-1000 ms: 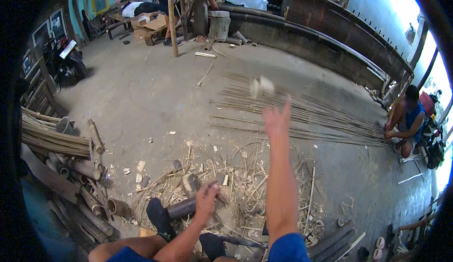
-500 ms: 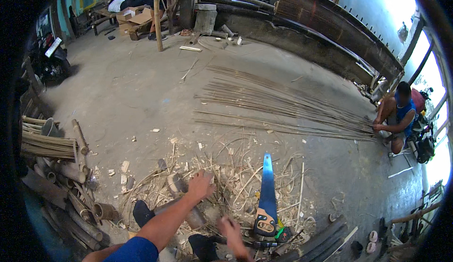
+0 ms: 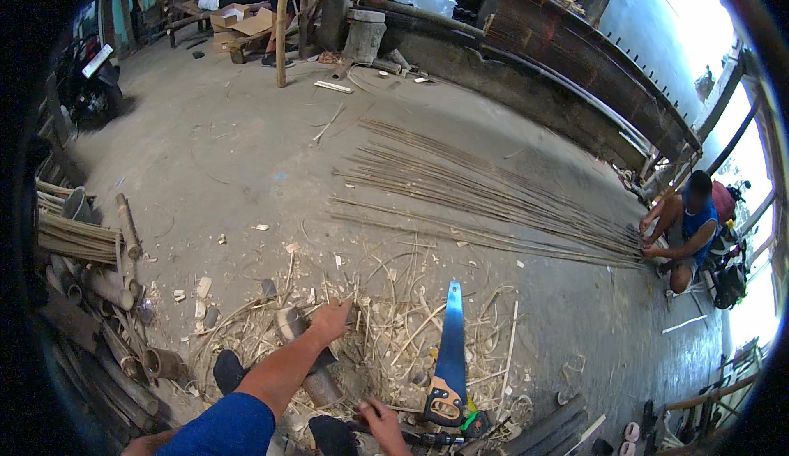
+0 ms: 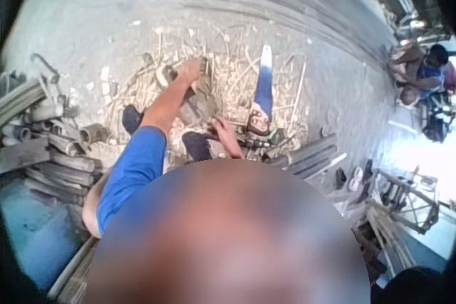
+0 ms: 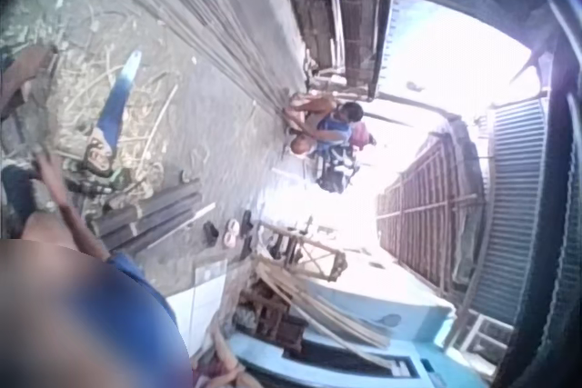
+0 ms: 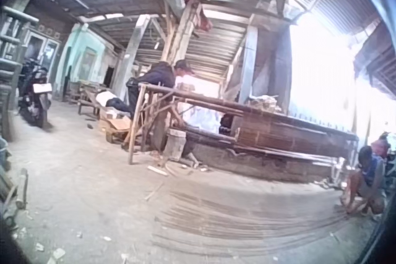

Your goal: The person measures bamboo pieces with a tape measure, then uses a hand saw to cut them. They repeatedly measure, cut, and inspect the pieces while sitting on the floor in a workshop.

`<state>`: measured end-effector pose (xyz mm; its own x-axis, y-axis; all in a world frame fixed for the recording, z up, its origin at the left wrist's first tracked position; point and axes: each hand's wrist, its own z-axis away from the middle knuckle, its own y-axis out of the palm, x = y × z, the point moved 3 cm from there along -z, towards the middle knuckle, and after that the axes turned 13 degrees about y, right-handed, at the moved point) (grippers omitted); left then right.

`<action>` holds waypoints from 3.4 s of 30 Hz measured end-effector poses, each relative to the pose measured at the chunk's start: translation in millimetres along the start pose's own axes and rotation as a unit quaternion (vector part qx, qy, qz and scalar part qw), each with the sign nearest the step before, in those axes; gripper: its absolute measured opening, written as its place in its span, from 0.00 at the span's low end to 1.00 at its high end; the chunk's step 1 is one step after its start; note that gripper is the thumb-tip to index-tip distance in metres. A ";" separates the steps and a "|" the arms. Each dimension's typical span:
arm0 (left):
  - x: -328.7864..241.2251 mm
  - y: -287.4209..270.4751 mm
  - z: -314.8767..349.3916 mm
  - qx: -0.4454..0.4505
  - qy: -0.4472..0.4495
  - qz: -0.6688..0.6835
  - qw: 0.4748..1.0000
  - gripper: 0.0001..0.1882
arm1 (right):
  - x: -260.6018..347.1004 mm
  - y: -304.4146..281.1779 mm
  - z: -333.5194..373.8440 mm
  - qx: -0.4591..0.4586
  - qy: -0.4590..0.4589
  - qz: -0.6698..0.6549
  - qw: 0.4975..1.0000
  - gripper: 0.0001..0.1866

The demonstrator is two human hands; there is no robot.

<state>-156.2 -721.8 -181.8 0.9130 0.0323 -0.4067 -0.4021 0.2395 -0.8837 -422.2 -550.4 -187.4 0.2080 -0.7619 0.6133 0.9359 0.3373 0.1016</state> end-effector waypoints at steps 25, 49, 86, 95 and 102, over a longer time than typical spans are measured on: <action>-132.8 -30.2 176.5 0.215 0.398 0.101 0.886 0.39 | 0.3 -75.2 31.4 0.065 0.091 -0.360 0.926 0.33; 60.0 -92.4 535.9 -0.324 -0.202 0.372 0.846 0.29 | -78.1 -45.9 94.1 0.010 -0.026 0.414 0.910 0.23; -34.9 122.6 521.4 -0.205 -0.245 0.352 0.880 0.28 | 94.8 121.5 376.1 0.121 0.211 0.359 0.901 0.25; -27.4 135.6 557.4 -0.310 -0.278 0.307 0.856 0.28 | 137.5 157.9 436.8 0.078 0.392 0.445 0.801 0.25; -30.4 146.4 539.5 -0.236 -0.314 0.082 0.916 0.39 | 133.4 115.1 407.6 0.046 0.377 0.450 0.808 0.24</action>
<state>-205.7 -164.3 -173.8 0.6381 0.6174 -0.4600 -0.3863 -0.2601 -0.8849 -402.6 -387.8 225.4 0.9393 -0.2941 -0.1768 0.2915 0.9557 -0.0411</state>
